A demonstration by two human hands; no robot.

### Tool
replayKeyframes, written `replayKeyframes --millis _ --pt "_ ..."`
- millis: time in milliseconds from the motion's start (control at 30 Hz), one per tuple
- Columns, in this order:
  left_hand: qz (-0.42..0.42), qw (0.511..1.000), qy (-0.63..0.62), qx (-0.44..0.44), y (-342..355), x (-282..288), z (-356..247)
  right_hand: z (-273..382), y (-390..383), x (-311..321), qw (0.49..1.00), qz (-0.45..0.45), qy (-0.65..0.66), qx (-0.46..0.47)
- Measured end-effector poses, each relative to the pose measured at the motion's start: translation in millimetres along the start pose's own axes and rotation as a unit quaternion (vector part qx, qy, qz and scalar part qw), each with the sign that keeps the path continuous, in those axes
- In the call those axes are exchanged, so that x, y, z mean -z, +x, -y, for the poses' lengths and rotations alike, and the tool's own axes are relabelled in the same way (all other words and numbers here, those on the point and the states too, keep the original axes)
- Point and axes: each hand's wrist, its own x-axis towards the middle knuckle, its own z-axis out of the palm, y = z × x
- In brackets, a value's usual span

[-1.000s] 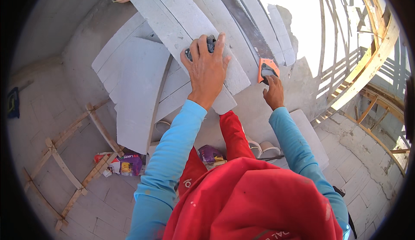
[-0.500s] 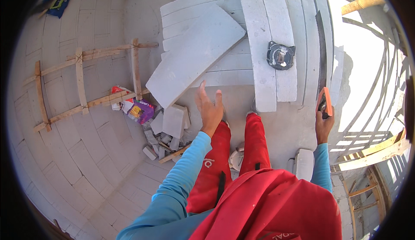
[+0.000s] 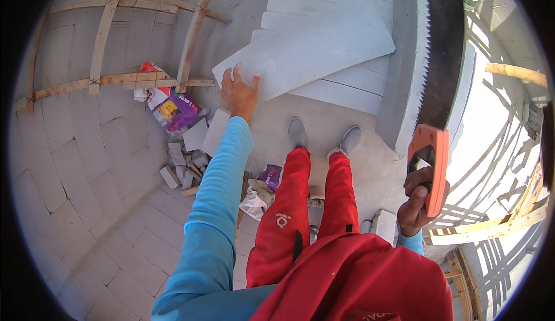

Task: The person measures masonry blocks using a tape measure and cuts them with a hand saw.

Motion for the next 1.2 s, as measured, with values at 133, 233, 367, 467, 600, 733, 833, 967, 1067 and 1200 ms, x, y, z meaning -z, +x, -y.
replayKeyframes --millis 133,233,367,467,600,733,833,967,1067,1200 --pt "-0.02 0.998 -0.03 -0.051 62.0 -18.8 -10.2 18.8 7.1 -111.9 0.996 0.026 0.046 -0.075" --pt "-0.004 0.996 -0.08 -0.032 96.0 -36.1 -12.6 9.8 8.3 -174.9 0.993 0.098 0.023 -0.067" --pt "0.088 0.976 -0.184 0.077 124.3 -51.8 -27.3 -13.0 7.7 -230.4 0.994 0.098 0.002 -0.037" --pt "0.161 0.959 -0.184 0.14 133.9 -52.2 -41.8 -24.7 13.6 -252.1 0.994 0.095 -0.019 -0.048" --pt "0.194 0.956 -0.157 0.154 138.3 -56.1 -45.0 -29.1 18.6 -264.0 0.991 0.117 -0.013 -0.07" --pt "0.187 0.954 -0.164 0.168 137.3 -54.0 -47.0 -34.0 19.0 -273.2 0.991 0.121 -0.021 -0.059" --pt "0.188 0.955 -0.156 0.17 137.5 -52.6 -48.4 -40.3 16.2 -276.5 0.991 0.117 -0.018 -0.055" --pt "0.193 0.955 -0.157 0.162 139.3 -56.7 -46.0 -48.8 15.0 -273.9 0.991 0.122 0.004 -0.049" --pt "0.199 0.955 -0.161 0.152 138.3 -56.4 -43.8 -52.1 9.0 -268.6 0.99 0.133 -0.008 -0.054" --pt "0.2 0.954 -0.164 0.152 138.4 -51.4 -48.3 -43.8 -26.0 -230.8 0.986 0.148 -0.028 -0.072"
